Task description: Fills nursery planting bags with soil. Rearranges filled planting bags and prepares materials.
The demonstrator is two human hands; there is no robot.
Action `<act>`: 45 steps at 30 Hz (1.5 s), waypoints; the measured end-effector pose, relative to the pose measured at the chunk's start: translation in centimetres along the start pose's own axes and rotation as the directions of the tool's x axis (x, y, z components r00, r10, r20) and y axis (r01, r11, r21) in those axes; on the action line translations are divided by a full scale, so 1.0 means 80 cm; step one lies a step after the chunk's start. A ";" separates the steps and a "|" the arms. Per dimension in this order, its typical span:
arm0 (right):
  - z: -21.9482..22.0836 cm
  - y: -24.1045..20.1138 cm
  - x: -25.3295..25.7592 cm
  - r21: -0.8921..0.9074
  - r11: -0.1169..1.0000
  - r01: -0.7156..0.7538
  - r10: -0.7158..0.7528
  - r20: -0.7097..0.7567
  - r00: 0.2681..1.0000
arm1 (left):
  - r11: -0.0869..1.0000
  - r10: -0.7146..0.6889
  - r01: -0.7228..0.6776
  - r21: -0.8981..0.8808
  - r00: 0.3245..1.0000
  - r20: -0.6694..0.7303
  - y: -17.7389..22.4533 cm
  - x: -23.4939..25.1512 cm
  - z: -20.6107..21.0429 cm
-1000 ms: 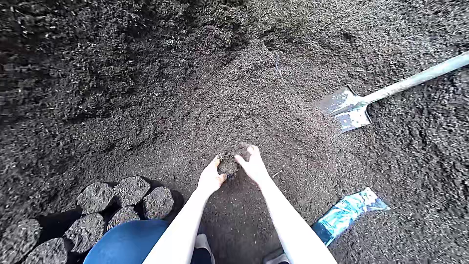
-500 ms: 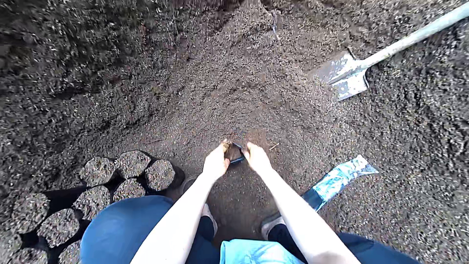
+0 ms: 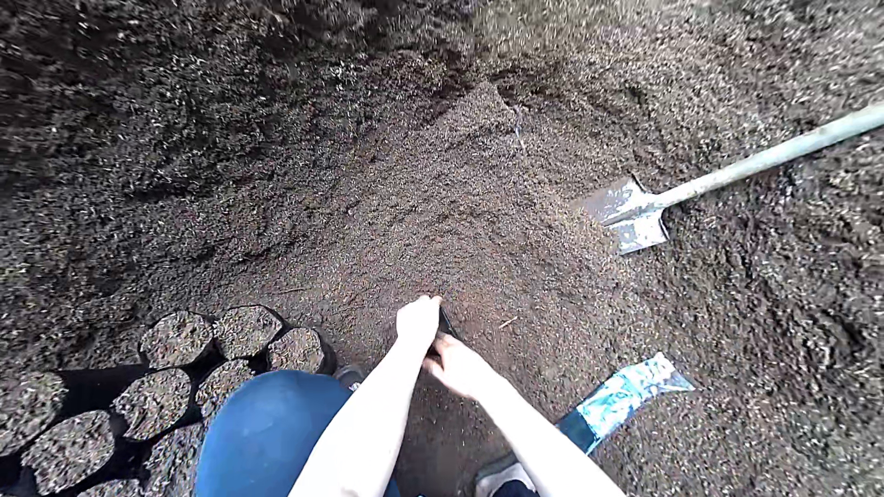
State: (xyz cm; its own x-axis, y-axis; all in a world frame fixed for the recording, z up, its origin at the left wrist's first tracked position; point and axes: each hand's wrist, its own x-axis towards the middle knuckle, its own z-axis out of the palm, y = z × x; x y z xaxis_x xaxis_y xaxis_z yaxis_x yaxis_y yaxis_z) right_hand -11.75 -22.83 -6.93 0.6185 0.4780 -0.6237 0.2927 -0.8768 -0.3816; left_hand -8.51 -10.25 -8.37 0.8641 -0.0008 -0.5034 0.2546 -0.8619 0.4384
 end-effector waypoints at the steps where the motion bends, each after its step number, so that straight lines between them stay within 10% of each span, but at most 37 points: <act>1: 0.008 -0.001 -0.006 0.001 1.000 -0.026 0.026 -0.006 1.000 | 0.999 0.035 -0.034 -0.008 0.998 0.043 0.004 -0.004 -0.001; 14: 0.143 0.025 -0.011 -0.106 0.985 -0.137 0.144 0.065 0.987 | 0.873 0.484 -0.477 -0.100 0.825 0.292 -0.014 -0.076 0.075; 23: -0.001 0.025 0.006 -0.159 0.982 0.105 -0.130 -0.156 0.979 | 0.898 0.179 -0.191 -0.396 0.981 -0.068 -0.029 -0.029 -0.019; 29: -0.039 0.060 0.025 -0.419 0.872 0.252 -0.368 -0.224 0.902 | 0.975 -0.222 0.223 0.004 0.970 0.098 -0.026 -0.031 -0.036; 36: -0.034 0.072 0.024 -0.512 0.808 0.292 -0.494 -0.317 0.810 | 0.936 0.337 -0.321 0.141 0.935 -0.107 -0.021 0.026 0.010; 40: -0.048 0.080 -0.004 -0.427 0.891 0.156 -0.329 -0.370 0.869 | 0.911 0.401 -0.398 0.103 0.916 -0.006 -0.019 0.019 -0.007; 45: -0.011 0.045 -0.035 -0.208 0.922 0.327 -0.388 -0.526 0.757 | 0.928 0.373 -0.373 -0.016 0.927 0.027 -0.027 -0.005 -0.006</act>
State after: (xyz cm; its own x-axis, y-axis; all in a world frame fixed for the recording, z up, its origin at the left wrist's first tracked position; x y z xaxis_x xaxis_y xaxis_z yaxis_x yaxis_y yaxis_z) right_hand -11.79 -27.40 -5.98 0.7383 0.6736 0.0343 0.6240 -0.6628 -0.4138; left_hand -9.19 -8.15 -8.78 0.8844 -0.3363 -0.3235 -0.0793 -0.7914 0.6062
